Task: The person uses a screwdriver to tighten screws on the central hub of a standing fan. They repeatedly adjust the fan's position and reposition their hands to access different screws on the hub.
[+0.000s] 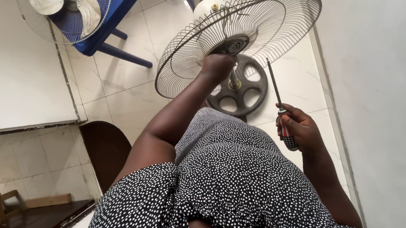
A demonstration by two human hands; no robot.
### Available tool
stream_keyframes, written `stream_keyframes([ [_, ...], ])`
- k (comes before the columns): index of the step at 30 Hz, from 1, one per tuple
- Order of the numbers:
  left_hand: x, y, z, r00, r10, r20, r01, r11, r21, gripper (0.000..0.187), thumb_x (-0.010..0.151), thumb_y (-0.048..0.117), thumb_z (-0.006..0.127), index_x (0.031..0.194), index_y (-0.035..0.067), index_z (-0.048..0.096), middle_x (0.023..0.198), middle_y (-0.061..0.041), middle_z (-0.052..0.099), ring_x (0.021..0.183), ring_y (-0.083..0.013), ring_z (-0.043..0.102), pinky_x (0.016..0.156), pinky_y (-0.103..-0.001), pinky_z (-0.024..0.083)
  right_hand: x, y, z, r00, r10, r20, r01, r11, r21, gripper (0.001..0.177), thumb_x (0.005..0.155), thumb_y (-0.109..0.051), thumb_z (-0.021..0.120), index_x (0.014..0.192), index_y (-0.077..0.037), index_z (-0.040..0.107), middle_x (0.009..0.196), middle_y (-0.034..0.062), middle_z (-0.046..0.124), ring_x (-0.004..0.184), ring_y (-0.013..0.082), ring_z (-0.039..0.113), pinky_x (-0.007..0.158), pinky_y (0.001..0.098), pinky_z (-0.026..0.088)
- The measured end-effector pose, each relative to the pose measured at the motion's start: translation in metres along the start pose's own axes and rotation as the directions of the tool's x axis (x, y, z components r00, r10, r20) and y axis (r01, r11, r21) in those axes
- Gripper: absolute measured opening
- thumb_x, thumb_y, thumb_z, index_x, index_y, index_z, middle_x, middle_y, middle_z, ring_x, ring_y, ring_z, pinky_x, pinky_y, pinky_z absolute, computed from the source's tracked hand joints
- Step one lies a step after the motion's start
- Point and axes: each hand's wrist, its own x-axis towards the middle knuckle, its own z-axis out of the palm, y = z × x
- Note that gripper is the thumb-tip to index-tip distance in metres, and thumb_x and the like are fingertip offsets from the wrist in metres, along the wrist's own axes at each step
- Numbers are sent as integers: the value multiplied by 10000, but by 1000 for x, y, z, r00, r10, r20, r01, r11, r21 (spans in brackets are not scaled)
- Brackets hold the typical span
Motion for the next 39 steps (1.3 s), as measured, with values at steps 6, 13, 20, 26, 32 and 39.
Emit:
stream_keyframes([
  [6,4,-18,-6,995,-49,-86,39,993,-115,130,935,104,674,986,173,771,839,-82,755,731,-274,742,638,-426,588,17,-6,7,999,53,-11,-53,997,-53,446,1010,-165,579,1425,-3,567,880,80,663,716,139,644,617,300,559],
  [13,38,-81,-33,981,-148,-128,124,976,-178,124,830,174,741,947,137,757,841,-110,741,796,-313,715,695,-473,561,58,-1,23,994,98,-45,-102,990,-92,448,1004,-161,583,1426,-12,560,913,75,662,723,136,645,629,296,559],
  [20,65,-161,-54,944,-287,-162,233,930,-285,128,917,212,680,903,91,718,881,-107,729,822,-309,697,729,-472,553,126,2,54,998,28,-48,-37,980,-198,491,979,-163,658,1441,-24,566,970,28,653,764,88,618,668,262,540],
  [26,89,-219,-63,934,-332,-130,280,909,-309,265,1003,283,618,877,65,701,904,-150,706,840,-339,681,755,-496,548,197,-10,97,998,-22,-54,5,956,-294,531,978,-189,678,1464,-21,548,997,42,674,776,76,611,676,245,521],
  [32,102,-278,-44,933,-339,-124,293,912,-286,214,976,227,594,887,55,684,907,-172,696,851,-371,677,755,-516,548,267,-29,143,996,-67,-64,28,876,-481,579,958,-225,698,1476,-48,510,1044,28,678,843,71,642,722,242,553],
  [39,104,-311,-46,929,-345,-136,293,907,-302,178,923,212,629,869,49,679,862,-179,704,825,-397,672,724,-539,541,320,-21,176,970,-222,-102,151,875,-460,587,931,-155,777,1452,-22,541,1031,36,675,870,58,616,748,212,537],
])
